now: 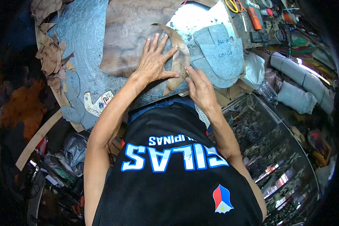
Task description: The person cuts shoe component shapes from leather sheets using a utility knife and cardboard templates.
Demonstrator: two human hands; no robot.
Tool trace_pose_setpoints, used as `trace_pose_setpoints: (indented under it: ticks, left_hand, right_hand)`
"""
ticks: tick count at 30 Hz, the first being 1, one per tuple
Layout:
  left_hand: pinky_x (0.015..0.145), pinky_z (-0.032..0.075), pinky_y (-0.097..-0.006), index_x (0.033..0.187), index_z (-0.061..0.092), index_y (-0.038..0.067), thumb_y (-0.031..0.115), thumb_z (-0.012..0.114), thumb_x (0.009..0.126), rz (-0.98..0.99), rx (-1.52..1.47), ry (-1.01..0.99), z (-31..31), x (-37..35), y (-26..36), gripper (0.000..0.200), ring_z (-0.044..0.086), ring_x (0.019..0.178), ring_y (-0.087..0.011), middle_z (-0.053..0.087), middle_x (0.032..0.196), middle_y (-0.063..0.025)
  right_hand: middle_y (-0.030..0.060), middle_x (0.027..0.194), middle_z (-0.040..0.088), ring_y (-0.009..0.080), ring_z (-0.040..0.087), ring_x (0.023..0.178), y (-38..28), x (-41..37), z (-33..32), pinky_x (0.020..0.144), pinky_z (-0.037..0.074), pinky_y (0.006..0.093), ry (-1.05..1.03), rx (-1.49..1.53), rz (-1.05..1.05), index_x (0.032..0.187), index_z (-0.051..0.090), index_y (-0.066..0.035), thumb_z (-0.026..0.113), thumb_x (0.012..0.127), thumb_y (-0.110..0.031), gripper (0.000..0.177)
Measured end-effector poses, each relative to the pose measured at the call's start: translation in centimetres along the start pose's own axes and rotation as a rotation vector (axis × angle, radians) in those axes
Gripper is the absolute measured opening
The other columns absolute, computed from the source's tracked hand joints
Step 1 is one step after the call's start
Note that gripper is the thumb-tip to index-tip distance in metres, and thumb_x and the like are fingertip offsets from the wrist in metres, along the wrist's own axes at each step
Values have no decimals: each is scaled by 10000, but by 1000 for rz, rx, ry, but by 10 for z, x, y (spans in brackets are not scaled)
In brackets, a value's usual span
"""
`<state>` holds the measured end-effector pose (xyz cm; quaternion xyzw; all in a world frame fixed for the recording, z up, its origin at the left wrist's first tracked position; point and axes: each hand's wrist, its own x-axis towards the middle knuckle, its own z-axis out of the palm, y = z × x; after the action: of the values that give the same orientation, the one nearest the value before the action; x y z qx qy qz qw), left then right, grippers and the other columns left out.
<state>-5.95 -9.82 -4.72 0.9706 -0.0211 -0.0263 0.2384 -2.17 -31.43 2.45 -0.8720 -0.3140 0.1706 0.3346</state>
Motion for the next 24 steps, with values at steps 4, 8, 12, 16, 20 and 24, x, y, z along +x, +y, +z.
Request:
trace_pose_setpoints:
  ticks: [4,8,12,16,20,24]
  left_hand:
    - [1187,116,-589,1463,453,276,786,710,599,2,-23,15,0,-1,0,1035,133,1472,-448,212,1595,-200]
    - [1194,112,-576,1460,454,281,792,705,594,2,-28,16,0,-1,-1,1036,129,1476,-439,214,1598,-186]
    - [1201,103,-563,1455,461,285,797,699,598,-5,-12,8,-1,0,0,1026,124,1479,-436,215,1599,-180]
    - [1204,100,-558,1454,462,284,806,692,595,-3,-10,6,0,-1,0,1031,122,1480,-432,216,1598,-182]
    - [1198,109,-568,1454,463,274,811,695,585,-9,-6,5,0,-1,0,1048,127,1478,-437,229,1590,-196]
    - [1186,105,-596,1454,464,254,805,698,594,-1,0,-7,-1,0,1,1048,135,1474,-446,244,1583,-208]
  right_hand:
    - [185,1004,604,395,638,849,1,29,14,709,517,453,-59,-61,-9,1237,615,-49,614,898,-49,339]
    - [177,958,582,391,636,819,1,32,22,674,517,469,-58,-125,19,1218,629,-54,622,895,-61,323]
    - [173,903,554,386,614,780,-2,17,17,652,497,471,-33,-138,38,1216,628,-52,619,897,-54,319]
    - [181,942,568,407,626,766,-3,-25,2,653,514,503,-50,-152,80,1201,625,-67,616,896,-59,305]
    - [187,950,594,386,619,852,3,-69,-12,744,498,448,-53,-125,155,1199,617,-35,615,903,-49,297]
    - [218,1063,627,368,630,986,2,-57,-7,880,486,426,58,11,289,1252,573,-30,639,902,-97,362]
